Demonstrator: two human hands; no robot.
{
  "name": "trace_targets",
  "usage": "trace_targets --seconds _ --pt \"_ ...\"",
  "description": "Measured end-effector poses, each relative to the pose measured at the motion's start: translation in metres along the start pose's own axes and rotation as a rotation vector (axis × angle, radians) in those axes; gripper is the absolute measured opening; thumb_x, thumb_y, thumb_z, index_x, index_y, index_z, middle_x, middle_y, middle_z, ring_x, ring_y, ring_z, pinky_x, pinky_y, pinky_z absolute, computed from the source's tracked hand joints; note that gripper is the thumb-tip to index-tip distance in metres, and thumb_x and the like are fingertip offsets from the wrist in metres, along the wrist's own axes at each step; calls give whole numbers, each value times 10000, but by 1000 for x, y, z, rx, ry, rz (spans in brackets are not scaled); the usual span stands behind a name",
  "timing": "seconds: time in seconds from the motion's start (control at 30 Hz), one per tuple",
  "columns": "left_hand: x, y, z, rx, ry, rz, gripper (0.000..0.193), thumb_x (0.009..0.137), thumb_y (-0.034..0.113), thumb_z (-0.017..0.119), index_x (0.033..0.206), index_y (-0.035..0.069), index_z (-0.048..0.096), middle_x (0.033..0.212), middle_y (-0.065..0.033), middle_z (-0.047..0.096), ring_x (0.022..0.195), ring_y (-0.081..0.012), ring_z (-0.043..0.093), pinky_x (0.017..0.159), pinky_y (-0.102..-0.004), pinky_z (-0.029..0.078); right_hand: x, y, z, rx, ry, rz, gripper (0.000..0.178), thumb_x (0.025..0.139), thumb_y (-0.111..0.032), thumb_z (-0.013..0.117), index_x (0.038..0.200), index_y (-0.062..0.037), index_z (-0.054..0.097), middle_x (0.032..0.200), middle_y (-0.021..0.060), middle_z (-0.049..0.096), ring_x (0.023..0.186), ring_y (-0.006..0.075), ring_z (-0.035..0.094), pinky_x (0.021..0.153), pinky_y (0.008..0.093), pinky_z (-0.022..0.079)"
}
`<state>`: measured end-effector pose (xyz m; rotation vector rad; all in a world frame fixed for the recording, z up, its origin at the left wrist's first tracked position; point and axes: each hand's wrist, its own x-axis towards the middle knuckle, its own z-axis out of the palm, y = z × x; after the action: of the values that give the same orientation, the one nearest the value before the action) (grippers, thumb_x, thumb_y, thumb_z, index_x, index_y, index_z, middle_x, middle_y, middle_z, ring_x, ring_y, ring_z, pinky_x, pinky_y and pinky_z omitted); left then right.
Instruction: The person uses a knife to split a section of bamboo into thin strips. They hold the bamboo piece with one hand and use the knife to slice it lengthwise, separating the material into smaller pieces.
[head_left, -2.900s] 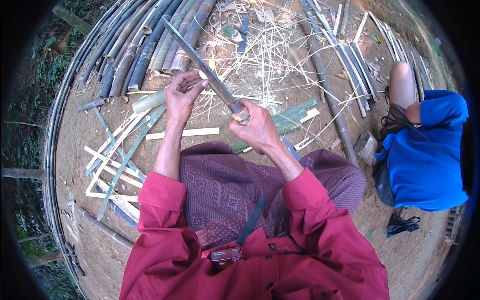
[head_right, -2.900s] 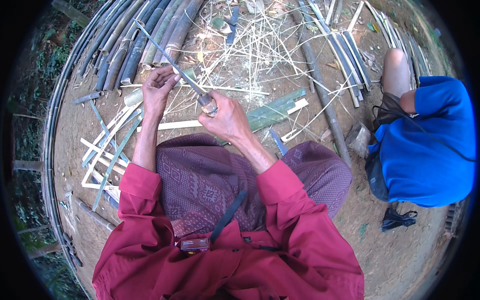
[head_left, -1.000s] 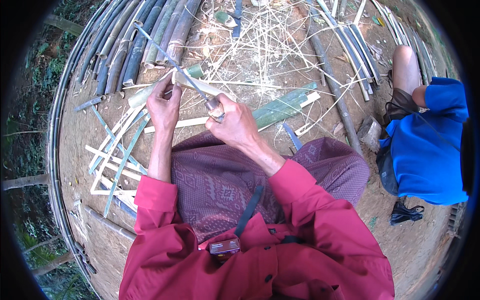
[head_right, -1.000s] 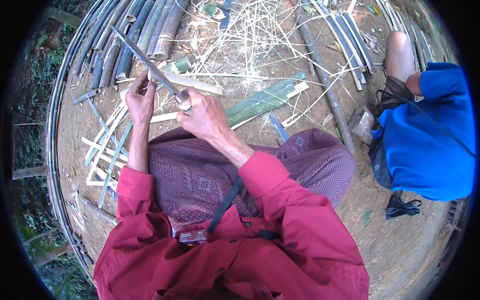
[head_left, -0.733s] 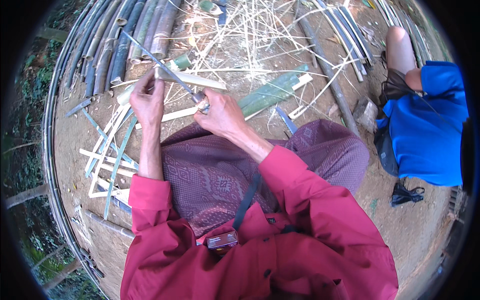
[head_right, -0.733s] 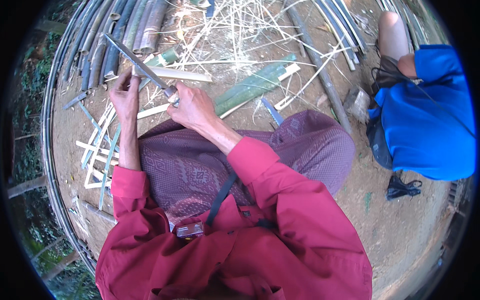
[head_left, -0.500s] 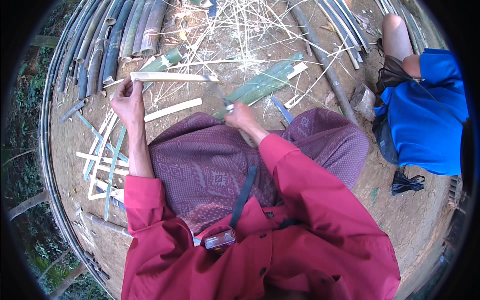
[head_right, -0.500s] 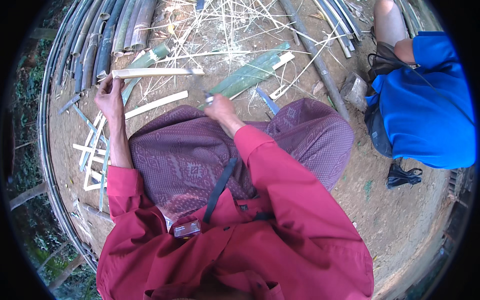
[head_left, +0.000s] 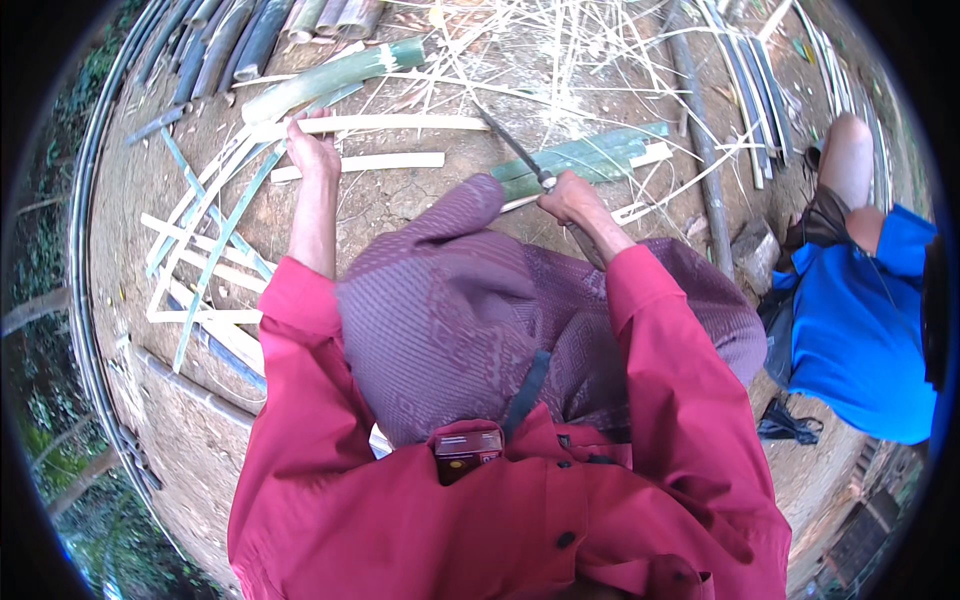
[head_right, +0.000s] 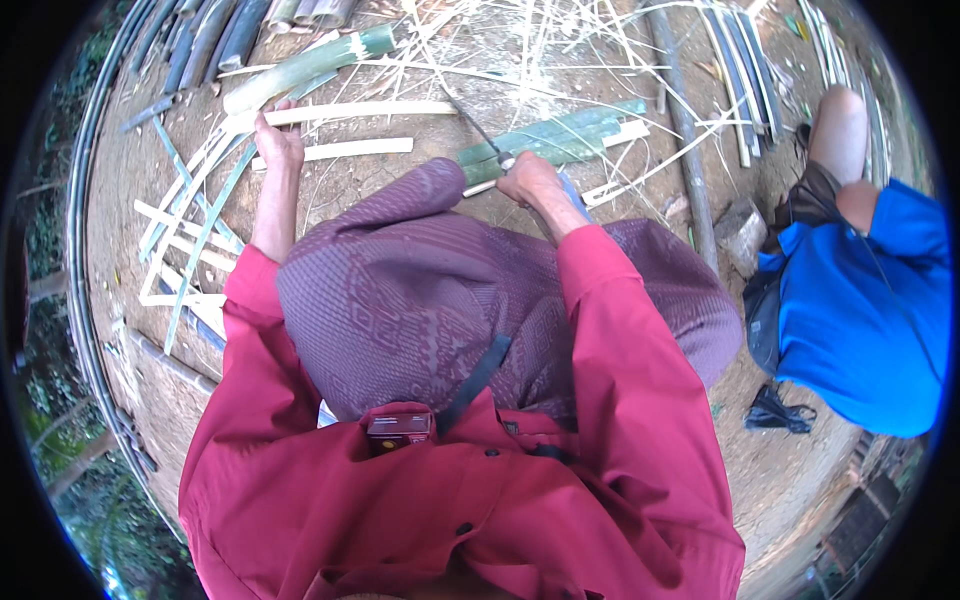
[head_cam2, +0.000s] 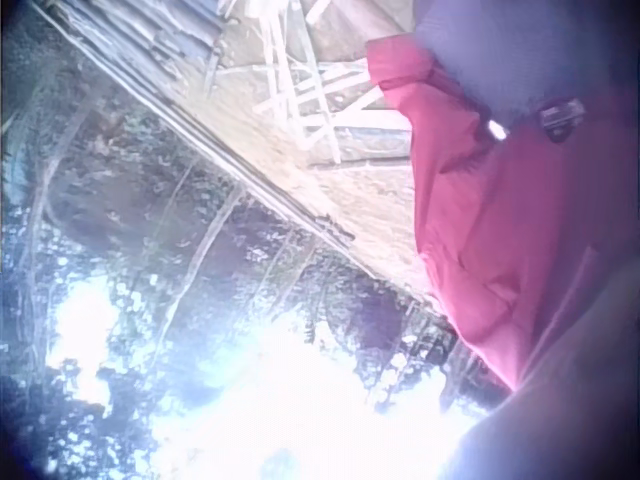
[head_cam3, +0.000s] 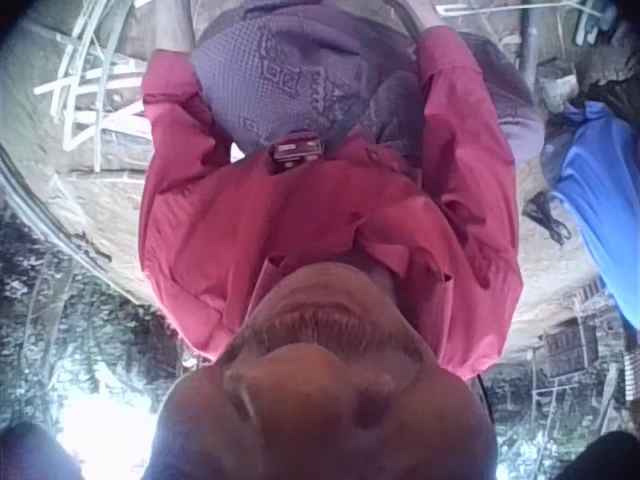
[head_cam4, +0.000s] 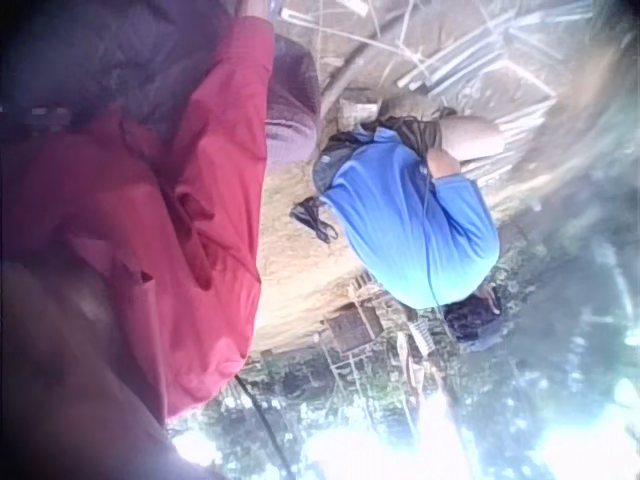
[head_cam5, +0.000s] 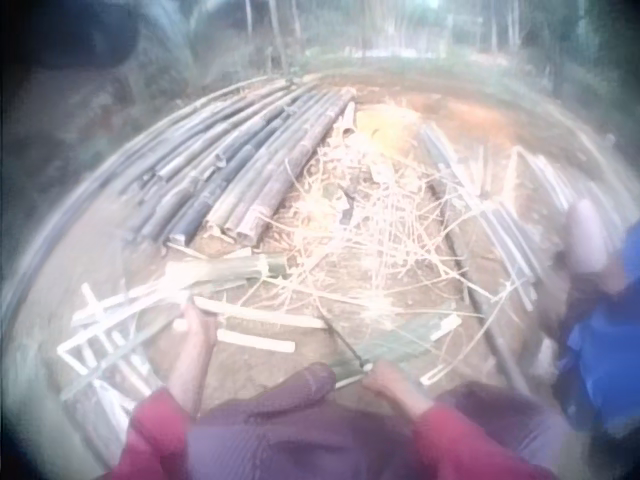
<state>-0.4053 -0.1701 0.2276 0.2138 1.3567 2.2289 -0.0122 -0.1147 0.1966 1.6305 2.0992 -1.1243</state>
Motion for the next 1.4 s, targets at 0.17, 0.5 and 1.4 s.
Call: trace_targets --seconds 0.17,0.5,1.4 --pt "32 -22 -59 -50 442 4 258 971 330 310 888 102 399 685 -71 477 568 -265 521 588 -506 494 -1 -17 -12 -46 -5 43 439 751 -281 632 942 114 638 788 239 671 725 300 685 682 373 538" --pt "1 -86 -90 1652 315 255 448 862 259 630 1165 -39 489 1037 -206 608 967 -321 613 845 -408 482 14 28 -46 -217 -26 -5 302 734 -172 605 953 28 660 905 181 685 826 301 674 759 378 534" --pt "-208 -134 220 1044 -828 -390 179 790 99 714 922 51 603 850 -87 652 791 -177 628 824 -334 525 -8 206 -234 -413 55 156 327 730 -143 627 1028 -20 683 1073 161 670 963 278 667 798 403 544"
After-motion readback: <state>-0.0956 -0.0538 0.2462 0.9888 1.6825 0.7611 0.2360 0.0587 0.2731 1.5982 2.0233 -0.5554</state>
